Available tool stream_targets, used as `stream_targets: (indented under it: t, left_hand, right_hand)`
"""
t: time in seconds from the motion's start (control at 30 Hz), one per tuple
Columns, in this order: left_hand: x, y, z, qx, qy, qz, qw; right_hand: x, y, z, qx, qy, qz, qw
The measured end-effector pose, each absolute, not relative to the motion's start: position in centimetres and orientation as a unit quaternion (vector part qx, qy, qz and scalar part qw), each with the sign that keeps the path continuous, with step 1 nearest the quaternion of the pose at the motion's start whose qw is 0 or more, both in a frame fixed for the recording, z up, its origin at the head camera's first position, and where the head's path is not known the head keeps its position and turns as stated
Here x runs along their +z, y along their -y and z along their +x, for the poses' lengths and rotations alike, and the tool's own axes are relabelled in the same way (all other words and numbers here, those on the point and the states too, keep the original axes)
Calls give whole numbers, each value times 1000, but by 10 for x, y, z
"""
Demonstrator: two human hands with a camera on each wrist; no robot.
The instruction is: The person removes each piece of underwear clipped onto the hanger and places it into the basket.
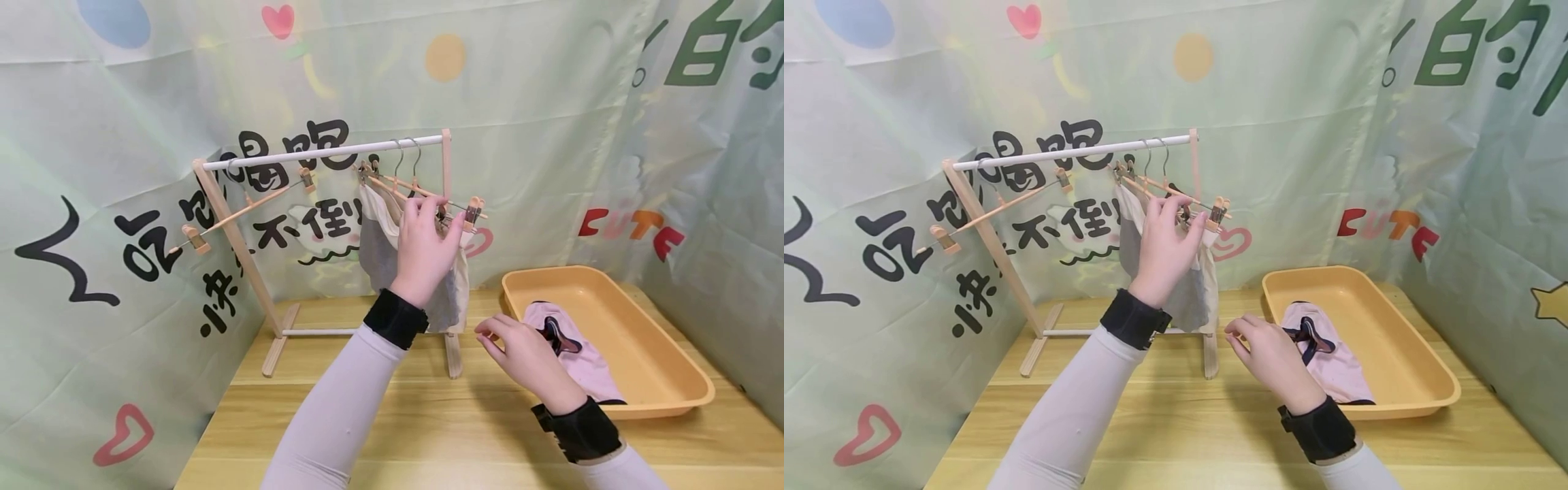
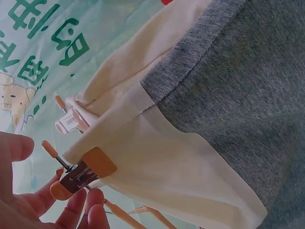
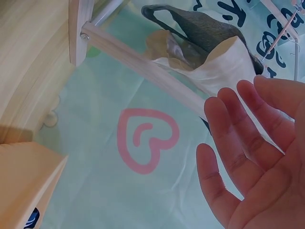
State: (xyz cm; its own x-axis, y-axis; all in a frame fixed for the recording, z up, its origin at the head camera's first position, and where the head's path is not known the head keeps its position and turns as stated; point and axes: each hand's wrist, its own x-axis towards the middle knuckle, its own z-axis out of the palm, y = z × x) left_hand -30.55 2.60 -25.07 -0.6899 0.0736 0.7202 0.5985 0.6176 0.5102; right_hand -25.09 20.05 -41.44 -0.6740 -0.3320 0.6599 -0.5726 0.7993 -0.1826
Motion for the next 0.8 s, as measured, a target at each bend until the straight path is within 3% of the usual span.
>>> stream_targets:
  t: [0.8]
  left_hand:
    - [-243, 4, -310, -413, 791, -135, 430]
  right_hand:
    - [-420, -194, -252, 188, 895, 260, 311]
